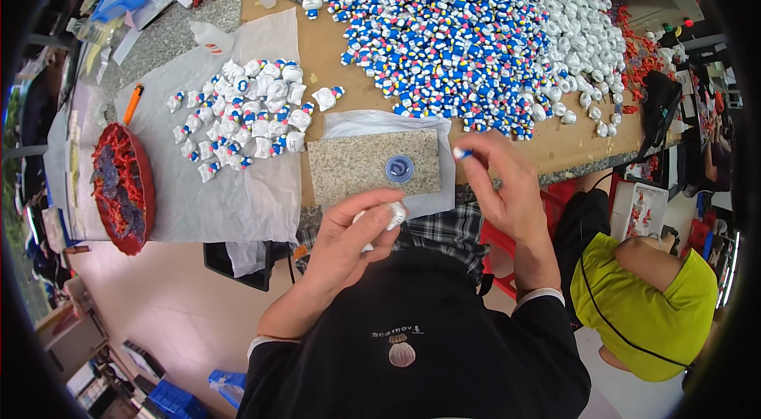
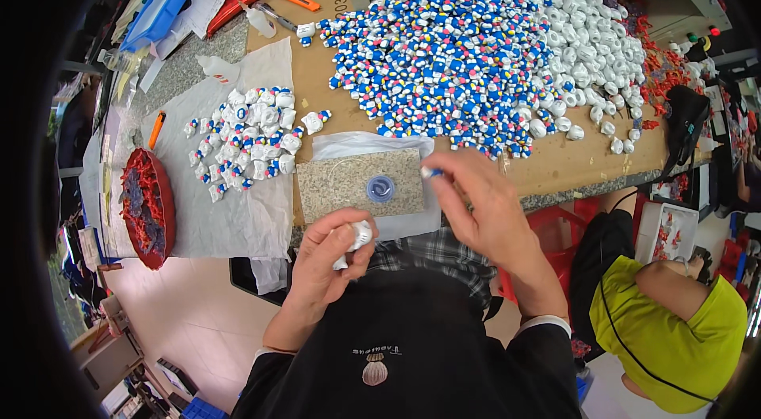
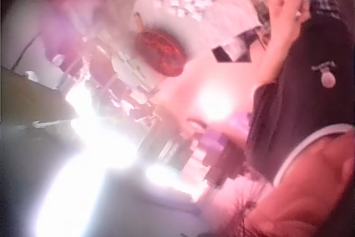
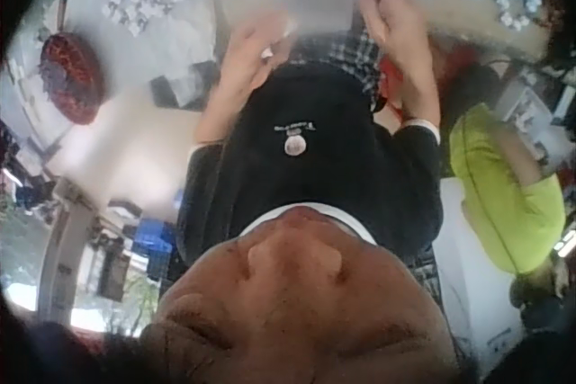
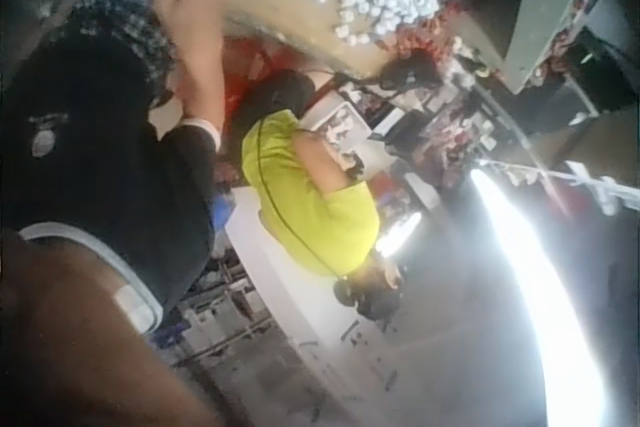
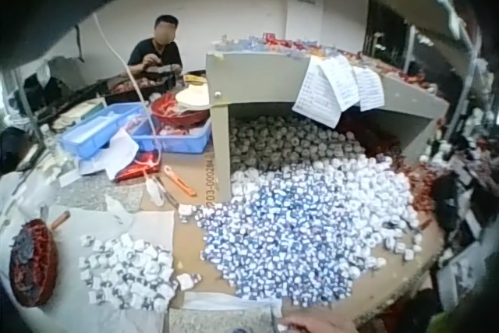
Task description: The person assembles small plastic components by hand, combining white, blue, and red plastic parts into finished assemblies on a workbench.
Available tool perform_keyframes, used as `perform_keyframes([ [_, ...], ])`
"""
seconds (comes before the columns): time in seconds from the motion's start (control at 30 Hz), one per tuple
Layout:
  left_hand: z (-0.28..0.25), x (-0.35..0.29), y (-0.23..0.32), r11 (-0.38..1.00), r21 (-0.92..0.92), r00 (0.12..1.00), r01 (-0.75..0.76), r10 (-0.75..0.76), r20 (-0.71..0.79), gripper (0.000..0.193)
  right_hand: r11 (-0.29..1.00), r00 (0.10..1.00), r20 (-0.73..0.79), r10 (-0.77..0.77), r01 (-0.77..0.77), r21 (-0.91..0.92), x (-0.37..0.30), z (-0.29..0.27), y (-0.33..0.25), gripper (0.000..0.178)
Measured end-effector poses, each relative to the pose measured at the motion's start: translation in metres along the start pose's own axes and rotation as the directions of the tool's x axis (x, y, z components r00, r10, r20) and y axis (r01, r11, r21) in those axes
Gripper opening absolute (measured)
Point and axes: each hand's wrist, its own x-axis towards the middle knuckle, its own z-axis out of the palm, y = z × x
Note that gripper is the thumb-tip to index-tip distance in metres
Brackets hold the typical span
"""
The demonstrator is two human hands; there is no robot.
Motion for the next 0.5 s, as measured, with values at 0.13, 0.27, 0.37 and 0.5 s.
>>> perform_keyframes([
  [0.13, 0.01, 0.005, -0.002, 0.989, 0.131, 0.997, 0.064, -0.058, -0.047, 0.026, 0.985, 0.996, 0.065, -0.066, 0.054, 0.165, -0.004, 0.005, -0.018, 0.018],
  [0.27, 0.013, 0.007, -0.007, 0.995, 0.072, 0.995, 0.072, -0.066, -0.077, 0.025, 0.955, 0.984, 0.176, 0.015, -0.066, 0.289, -0.007, 0.01, -0.023, 0.018],
  [0.37, 0.012, 0.008, -0.008, 0.997, -0.036, 0.995, 0.075, -0.078, -0.065, 0.022, 0.944, 0.992, 0.118, -0.043, 0.002, 0.33, -0.008, 0.019, -0.017, 0.018],
  [0.5, 0.002, 0.002, -0.005, 0.997, -0.066, 0.994, 0.042, -0.049, -0.1, 0.023, 0.981, 0.989, 0.106, 0.101, -0.117, 0.154, 0.004, 0.02, -0.026, 0.018],
])
